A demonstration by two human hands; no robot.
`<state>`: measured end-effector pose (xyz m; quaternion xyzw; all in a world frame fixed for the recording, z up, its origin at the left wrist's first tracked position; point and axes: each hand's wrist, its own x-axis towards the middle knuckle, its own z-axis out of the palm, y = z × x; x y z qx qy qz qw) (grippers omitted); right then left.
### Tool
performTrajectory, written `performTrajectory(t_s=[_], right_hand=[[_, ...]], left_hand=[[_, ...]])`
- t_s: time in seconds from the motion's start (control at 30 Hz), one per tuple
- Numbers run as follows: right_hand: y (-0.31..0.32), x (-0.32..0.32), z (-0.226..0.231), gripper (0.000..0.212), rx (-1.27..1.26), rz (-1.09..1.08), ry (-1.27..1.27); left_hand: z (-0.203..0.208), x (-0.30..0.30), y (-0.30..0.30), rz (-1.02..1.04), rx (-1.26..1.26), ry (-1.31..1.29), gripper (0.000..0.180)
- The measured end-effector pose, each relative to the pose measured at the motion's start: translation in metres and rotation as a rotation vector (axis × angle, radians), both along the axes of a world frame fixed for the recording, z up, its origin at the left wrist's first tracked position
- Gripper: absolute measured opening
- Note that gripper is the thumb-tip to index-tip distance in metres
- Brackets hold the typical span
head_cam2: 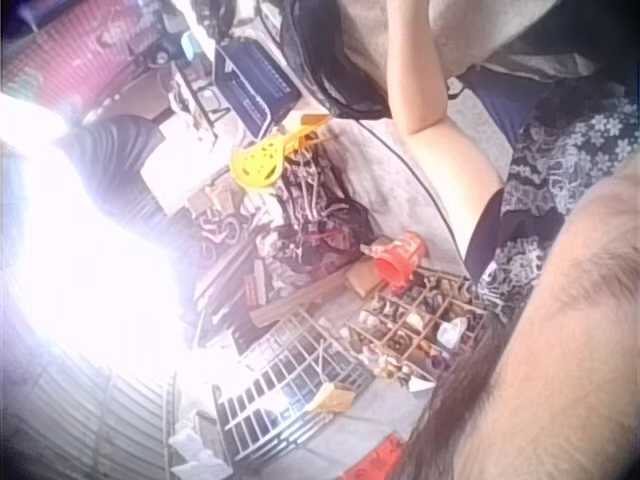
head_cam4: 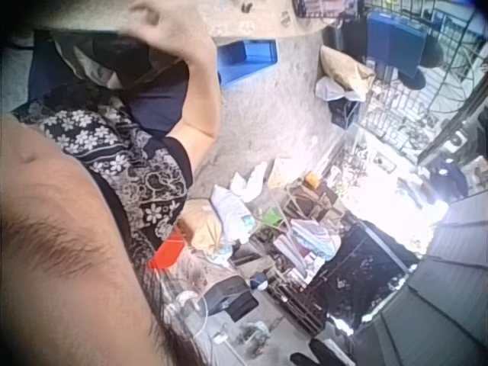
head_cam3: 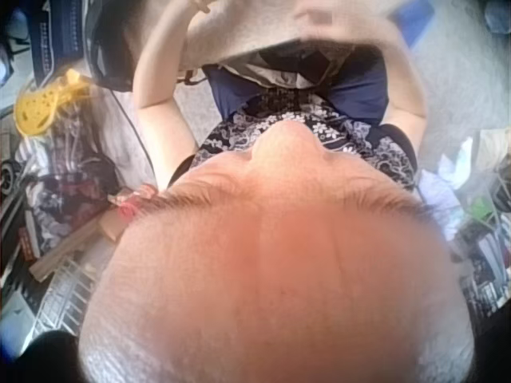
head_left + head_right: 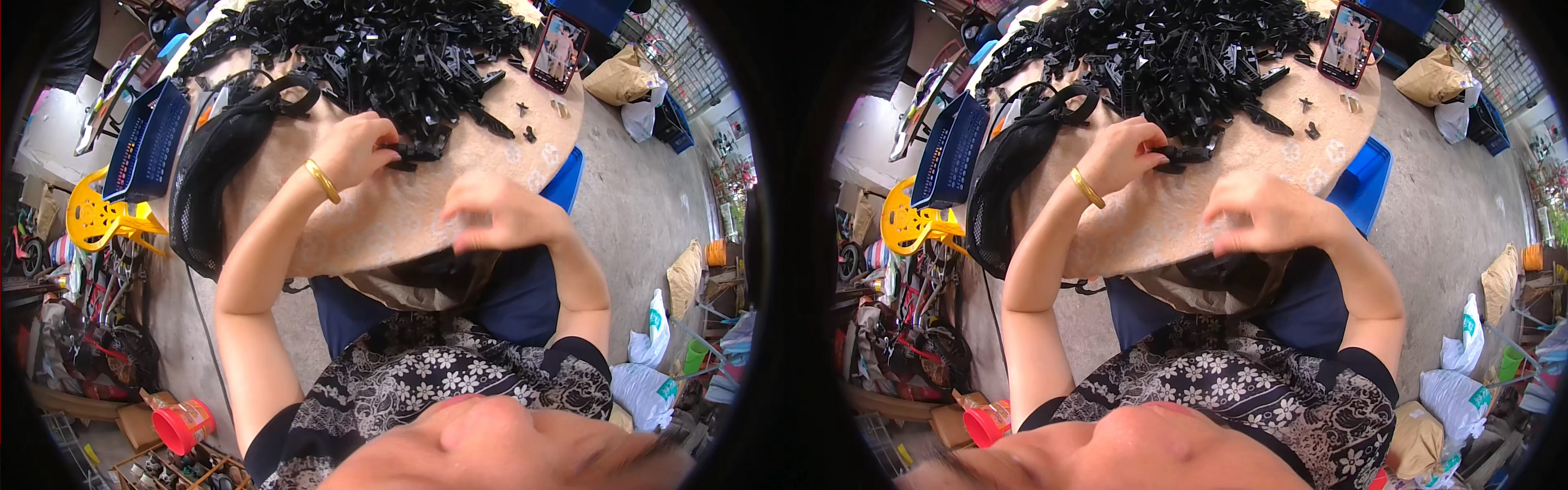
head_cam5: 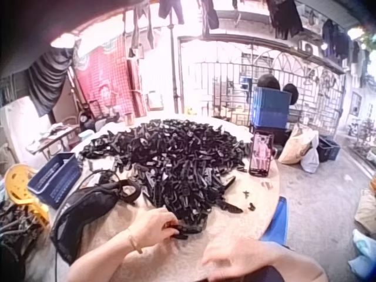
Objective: The person assembles plastic components by picking small parts from a pile, joining them together by hand, and placing the assembled pieces on the table.
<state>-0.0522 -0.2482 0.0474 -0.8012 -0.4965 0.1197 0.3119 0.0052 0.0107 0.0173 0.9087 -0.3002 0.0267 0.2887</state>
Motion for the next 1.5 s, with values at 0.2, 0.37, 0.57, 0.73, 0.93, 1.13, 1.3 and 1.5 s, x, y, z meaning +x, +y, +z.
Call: performTrajectory(t_s=[0.2, 0.37, 0.57, 0.73, 0.93, 1.13, 1.3, 1.5], right_hand=[[0.009, 0.041, -0.034, 0.022, 0.180, -0.437, -0.563], [0.009, 0.049, -0.038, 0.027, 0.100, -0.396, -0.569], [0.011, 0.043, -0.028, 0.026, 0.054, -0.540, -0.429], [0.002, 0.038, -0.027, 0.024, 0.246, -0.563, -0.217], [-0.017, 0.035, -0.022, 0.024, 0.128, -0.475, -0.186], [-0.018, 0.026, -0.013, 0.022, 0.015, -0.504, -0.300], [-0.012, 0.012, -0.006, 0.021, 0.178, -0.370, -0.190], [-0.010, 0.012, -0.004, 0.021, -0.011, -0.395, -0.386]], left_hand=[[0.009, -0.002, -0.001, 0.000, -0.061, -0.018, 0.020], [0.042, -0.004, 0.026, 0.019, -0.149, 0.054, 0.017], [0.007, -0.003, -0.004, 0.110, -0.220, -0.157, 0.018], [-0.004, -0.005, -0.019, 0.108, -0.325, -0.323, 0.016], [0.024, -0.007, 0.002, 0.092, -0.365, 0.011, 0.017], [0.011, -0.024, -0.011, -0.267, 0.040, 0.032, 0.019], [-0.003, -0.034, -0.024, -0.145, -0.046, -0.056, 0.018], [-0.003, -0.032, -0.024, -0.126, -0.059, -0.036, 0.018]])
